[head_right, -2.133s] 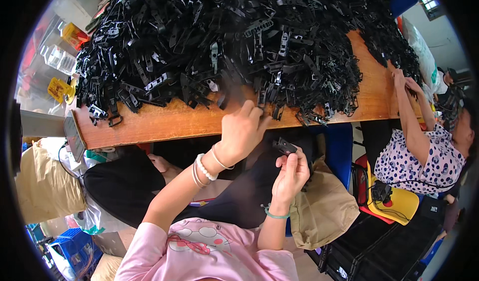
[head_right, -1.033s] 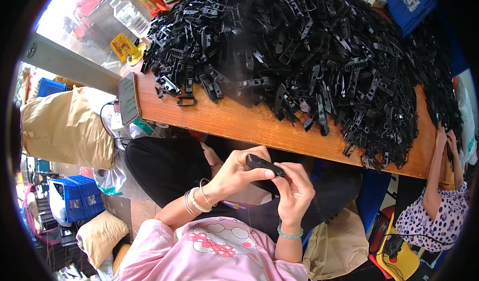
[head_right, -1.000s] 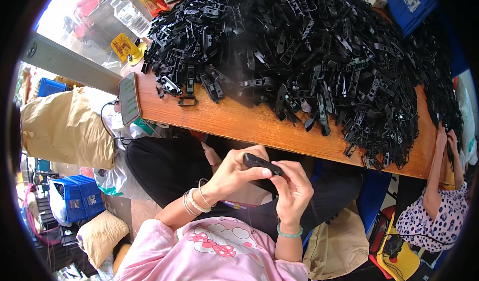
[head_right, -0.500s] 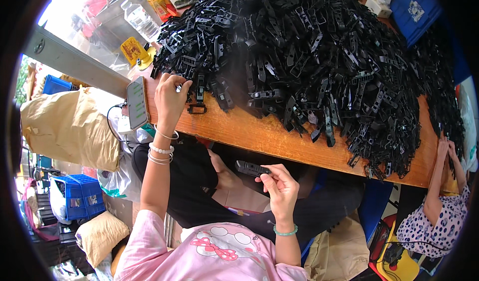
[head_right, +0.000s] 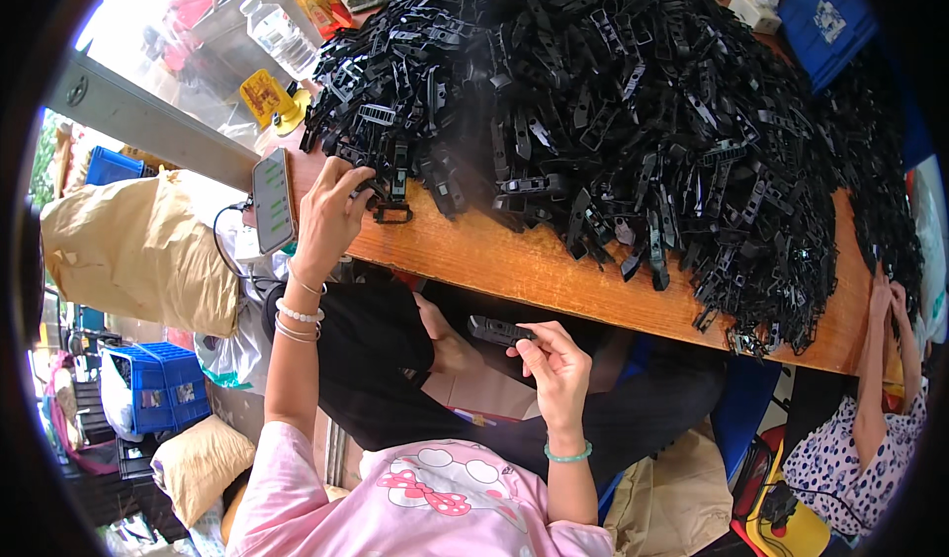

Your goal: The person assembles black plastic components by picking up pieces from the table and fitting them together by hand.

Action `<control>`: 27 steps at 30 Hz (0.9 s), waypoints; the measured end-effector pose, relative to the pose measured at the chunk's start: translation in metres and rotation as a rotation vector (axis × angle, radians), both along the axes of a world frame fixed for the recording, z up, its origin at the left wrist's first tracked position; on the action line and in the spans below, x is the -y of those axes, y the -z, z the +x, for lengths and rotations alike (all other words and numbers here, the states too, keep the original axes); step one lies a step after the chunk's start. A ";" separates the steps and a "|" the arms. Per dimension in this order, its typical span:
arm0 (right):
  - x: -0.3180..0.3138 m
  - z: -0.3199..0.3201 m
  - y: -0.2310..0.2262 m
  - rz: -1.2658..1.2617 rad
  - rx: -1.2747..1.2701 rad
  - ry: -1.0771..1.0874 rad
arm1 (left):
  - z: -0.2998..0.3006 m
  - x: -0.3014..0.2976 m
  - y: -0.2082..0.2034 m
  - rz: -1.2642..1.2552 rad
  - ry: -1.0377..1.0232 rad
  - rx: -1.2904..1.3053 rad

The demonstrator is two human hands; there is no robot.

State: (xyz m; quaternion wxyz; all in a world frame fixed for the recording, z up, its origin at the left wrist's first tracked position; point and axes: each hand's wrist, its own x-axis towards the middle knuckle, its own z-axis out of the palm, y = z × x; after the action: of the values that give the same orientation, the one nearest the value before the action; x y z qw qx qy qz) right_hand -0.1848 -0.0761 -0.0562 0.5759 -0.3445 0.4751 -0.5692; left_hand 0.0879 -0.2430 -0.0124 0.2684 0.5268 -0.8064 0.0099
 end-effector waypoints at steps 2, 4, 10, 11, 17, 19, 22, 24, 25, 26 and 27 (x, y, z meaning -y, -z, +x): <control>0.000 0.000 0.001 0.003 -0.003 0.006 | 0.002 0.002 -0.002 -0.041 -0.014 -0.049; 0.001 -0.001 0.002 0.012 -0.015 -0.006 | 0.009 0.006 -0.005 -0.007 -0.017 -0.006; 0.003 0.002 0.004 0.036 -0.004 -0.011 | 0.012 0.011 -0.020 0.047 0.098 0.163; 0.003 0.002 0.005 0.036 -0.002 -0.012 | 0.015 0.012 -0.019 0.083 0.133 0.177; 0.002 0.002 0.013 0.045 0.002 -0.013 | 0.021 0.017 -0.018 0.038 0.259 0.325; 0.002 0.003 0.014 0.042 0.003 -0.015 | 0.022 0.019 -0.018 -0.022 0.281 0.439; 0.002 0.003 0.015 0.049 0.008 -0.022 | 0.024 0.019 -0.012 -0.051 0.303 0.477; 0.003 0.004 0.014 0.049 0.006 -0.023 | 0.025 0.017 -0.002 -0.039 0.338 0.326; 0.003 0.004 0.014 0.051 0.002 -0.021 | 0.021 0.015 -0.001 -0.038 0.341 0.325; 0.003 0.004 0.014 0.053 0.001 -0.018 | 0.016 0.013 -0.001 -0.044 0.347 0.324; 0.003 0.004 0.014 0.049 0.000 -0.023 | 0.012 0.012 0.000 -0.050 0.354 0.322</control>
State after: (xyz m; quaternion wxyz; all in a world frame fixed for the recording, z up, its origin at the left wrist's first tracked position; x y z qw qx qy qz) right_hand -0.1809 -0.0794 -0.0700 0.5905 -0.3357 0.4851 -0.5507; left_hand 0.0996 -0.2548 -0.0121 0.1469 0.3620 -0.9181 0.0667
